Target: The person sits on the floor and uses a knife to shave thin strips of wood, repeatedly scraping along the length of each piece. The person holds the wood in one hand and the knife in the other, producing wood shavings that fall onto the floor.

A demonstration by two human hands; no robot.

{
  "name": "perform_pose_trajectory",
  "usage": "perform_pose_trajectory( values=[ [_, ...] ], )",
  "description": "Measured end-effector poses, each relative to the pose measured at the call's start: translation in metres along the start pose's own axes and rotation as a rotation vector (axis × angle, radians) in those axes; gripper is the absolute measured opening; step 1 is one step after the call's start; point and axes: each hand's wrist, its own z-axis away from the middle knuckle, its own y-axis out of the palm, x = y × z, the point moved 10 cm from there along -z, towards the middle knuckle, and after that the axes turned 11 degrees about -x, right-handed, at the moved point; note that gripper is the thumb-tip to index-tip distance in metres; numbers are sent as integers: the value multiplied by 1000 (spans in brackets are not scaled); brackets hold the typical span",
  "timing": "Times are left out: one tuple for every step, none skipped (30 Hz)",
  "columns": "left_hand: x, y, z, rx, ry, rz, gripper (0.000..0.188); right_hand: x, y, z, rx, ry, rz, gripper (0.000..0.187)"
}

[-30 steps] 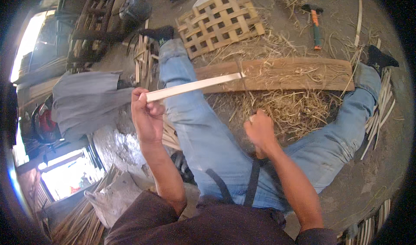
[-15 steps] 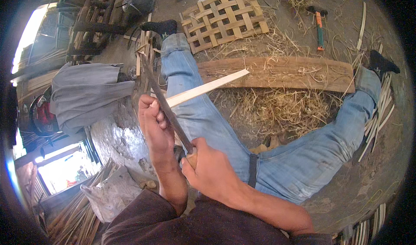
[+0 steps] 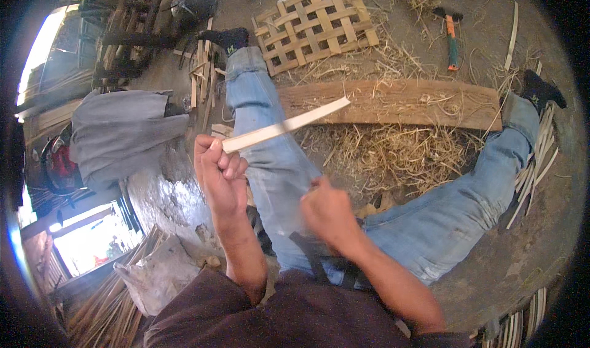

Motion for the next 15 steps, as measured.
perform_pose_trajectory(
  values=[
    [-3, 1, -1, 2, 2, 9, 9, -11, -5, -7, -35, 23, 11, 39],
    [-2, -5, 0, -5, -6, 11, 9, -22, -9, -7, -76, 93, 23, 38],
    [-2, -8, 0, -13, -15, 13, 8, -30, -12, -5, -116, 164, 34, 38],
    [0, -8, -3, -29, -15, 20, 5, -19, -15, -3, -131, 58, -31, 37],
    [4, -14, 4, -36, -40, -1, 4, -9, -17, 6, -155, 47, -63, 37],
    [4, -6, 2, -11, -39, -7, 4, 10, -24, 2, -207, 1, -100, 37],
    [4, 0, 1, 13, -36, -13, 4, 26, -28, -3, -258, -45, -137, 37],
    [6, 7, 1, 49, -40, 2, 5, 39, -35, -9, -328, -76, -227, 27],
    [4, 11, 3, 67, -46, -3, 6, 57, -36, -15, -327, -119, -330, 28],
    [3, 17, 5, 85, -52, -9, 6, 76, -40, -22, -324, -161, -432, 29],
    [4, 23, 8, 107, -62, -11, 7, 90, -42, -29, -324, -203, -531, 30],
    [3, 25, 8, 98, -37, -55, 7, 100, -42, -34, -325, -257, -568, 31],
    [2, 26, 9, 88, -13, -99, 7, 109, -41, -37, -327, -312, -604, 33],
    [2, 26, 12, 74, 10, -142, 7, 115, -41, -37, -323, -365, -639, 35],
    [2, 26, 14, 84, 0, -121, 7, 111, -39, -37, -341, -360, -651, 34]
  ],
)
